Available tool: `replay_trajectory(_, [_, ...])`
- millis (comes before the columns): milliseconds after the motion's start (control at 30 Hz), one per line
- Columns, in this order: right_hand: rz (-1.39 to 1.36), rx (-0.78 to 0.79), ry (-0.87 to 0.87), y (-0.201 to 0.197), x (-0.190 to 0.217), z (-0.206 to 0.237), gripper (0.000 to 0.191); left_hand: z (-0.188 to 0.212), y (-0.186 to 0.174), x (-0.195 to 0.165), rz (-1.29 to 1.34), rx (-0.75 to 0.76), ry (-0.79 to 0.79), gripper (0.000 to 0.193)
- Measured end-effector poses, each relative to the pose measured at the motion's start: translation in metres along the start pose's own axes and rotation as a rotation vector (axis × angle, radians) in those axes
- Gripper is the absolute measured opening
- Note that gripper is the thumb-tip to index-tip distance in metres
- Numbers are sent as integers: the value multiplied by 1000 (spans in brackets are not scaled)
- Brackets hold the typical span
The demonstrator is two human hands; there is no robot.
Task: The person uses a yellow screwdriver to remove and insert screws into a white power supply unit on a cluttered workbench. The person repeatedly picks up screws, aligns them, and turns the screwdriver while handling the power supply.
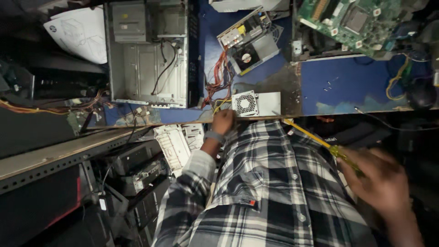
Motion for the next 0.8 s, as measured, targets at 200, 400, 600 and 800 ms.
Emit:
replay_trajectory(200, [-368, -104, 303, 18, -47, 14, 31, 25, 9, -66, 73, -116, 401, 24])
replay_trajectory(400, [-428, -275, 381, 4, -84, 63, 20, -16, 72, -171, -224, 38, 851, 23])
replay_trajectory(600, [-426, -387, 531, 5, -66, 102, 14, -67, 168, -215, -731, 123, 988, 12])
replay_trajectory(800, [-524, -469, 566, 10, -33, 109, 22, -68, 173, -229, -665, 188, 861, 13])
Point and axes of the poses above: each hand's wrist, its own z-axis away from the middle knuckle, its own y-axis out of the palm, x = y × z, the point moved 1 cm from there along -z, towards the middle knuckle, and after that the axes turned 5 degrees about y, right-handed, at the moved point
